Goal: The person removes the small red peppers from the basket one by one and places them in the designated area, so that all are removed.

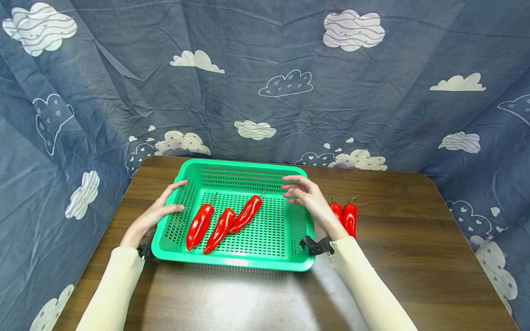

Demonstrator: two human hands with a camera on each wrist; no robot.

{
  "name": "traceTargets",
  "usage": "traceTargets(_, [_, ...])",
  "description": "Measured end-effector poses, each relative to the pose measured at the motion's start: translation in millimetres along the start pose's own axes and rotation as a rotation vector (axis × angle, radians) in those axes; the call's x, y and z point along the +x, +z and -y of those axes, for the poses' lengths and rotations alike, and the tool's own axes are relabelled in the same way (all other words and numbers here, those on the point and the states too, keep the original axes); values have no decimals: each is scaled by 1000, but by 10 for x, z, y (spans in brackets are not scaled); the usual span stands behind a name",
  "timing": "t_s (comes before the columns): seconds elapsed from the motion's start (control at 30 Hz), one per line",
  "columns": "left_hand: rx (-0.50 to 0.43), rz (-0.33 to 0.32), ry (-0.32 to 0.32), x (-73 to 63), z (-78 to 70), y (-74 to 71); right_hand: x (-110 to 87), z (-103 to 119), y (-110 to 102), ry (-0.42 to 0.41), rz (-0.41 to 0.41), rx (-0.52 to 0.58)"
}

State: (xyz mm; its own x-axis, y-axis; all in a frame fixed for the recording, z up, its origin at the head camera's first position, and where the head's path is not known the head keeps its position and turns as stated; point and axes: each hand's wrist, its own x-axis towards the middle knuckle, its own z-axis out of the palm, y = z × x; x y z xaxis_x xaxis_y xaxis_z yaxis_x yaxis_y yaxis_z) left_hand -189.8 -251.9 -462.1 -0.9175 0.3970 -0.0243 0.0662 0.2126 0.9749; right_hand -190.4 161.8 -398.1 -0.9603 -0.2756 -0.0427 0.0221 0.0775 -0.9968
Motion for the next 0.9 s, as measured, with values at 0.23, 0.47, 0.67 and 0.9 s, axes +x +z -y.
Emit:
traceTargets(0.23, [2,-1,2,0,0,-2,57,30,139,-9,28,-22])
traceTargets(0.47, [8,-3,6,6,9,-2,127,0,284,16,18,-19])
traceTargets(0.67, [-3,-5,0,5,4,1,177,-33,415,65,4,-27])
traceTargets(0.9, [2,-8,-2,5,12,1,205,-55,560,118,-20,-50])
